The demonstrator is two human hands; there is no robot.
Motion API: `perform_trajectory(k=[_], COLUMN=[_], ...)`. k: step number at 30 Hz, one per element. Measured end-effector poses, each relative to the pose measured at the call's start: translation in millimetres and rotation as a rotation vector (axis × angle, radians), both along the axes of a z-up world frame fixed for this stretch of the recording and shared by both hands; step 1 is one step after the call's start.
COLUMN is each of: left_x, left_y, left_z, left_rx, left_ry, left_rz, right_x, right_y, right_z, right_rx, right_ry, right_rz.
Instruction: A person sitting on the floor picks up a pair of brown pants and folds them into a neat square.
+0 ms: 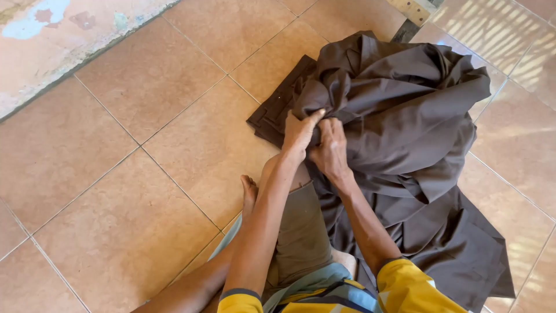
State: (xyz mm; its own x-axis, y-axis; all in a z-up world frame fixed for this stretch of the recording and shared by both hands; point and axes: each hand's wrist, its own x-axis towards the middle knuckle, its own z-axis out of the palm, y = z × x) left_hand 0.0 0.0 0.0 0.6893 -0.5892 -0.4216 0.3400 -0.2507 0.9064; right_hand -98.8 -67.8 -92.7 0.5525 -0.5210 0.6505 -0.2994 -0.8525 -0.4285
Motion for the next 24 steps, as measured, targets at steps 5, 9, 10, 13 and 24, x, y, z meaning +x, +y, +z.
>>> perform_trajectory(k=[5,9,10,13,24], left_x=[61.8,114.7,127.0,157.1,225.6], left_y=[-1.7,30.7,44.2,86.8,286.6], left_z=[-82.3,-66.6,-60.2,-32.2,-27.7], left_rx=[-0.09,-0.362,-0.358,-0.495,-0.804], left_ry=[-0.153,-0.194,-0.198,-0.274,-0.303], left_rz=[0.388,0.707,0.725,0.813,1.217], right_x=[2.2,-11.2,-12.3,-7.9,125.6], right_y=[25.9,14.7,12.6,-5.9,31.0], right_z=[56.5,101.2,112.8,122.0,24.3], right_rx=[0.119,-0.039,-0.037,0.141,0.063], right_ry=[0.086,0.134,0.134,0.455,0.262], right_rz=[0.437,0.268,0.287,0.058,0.168])
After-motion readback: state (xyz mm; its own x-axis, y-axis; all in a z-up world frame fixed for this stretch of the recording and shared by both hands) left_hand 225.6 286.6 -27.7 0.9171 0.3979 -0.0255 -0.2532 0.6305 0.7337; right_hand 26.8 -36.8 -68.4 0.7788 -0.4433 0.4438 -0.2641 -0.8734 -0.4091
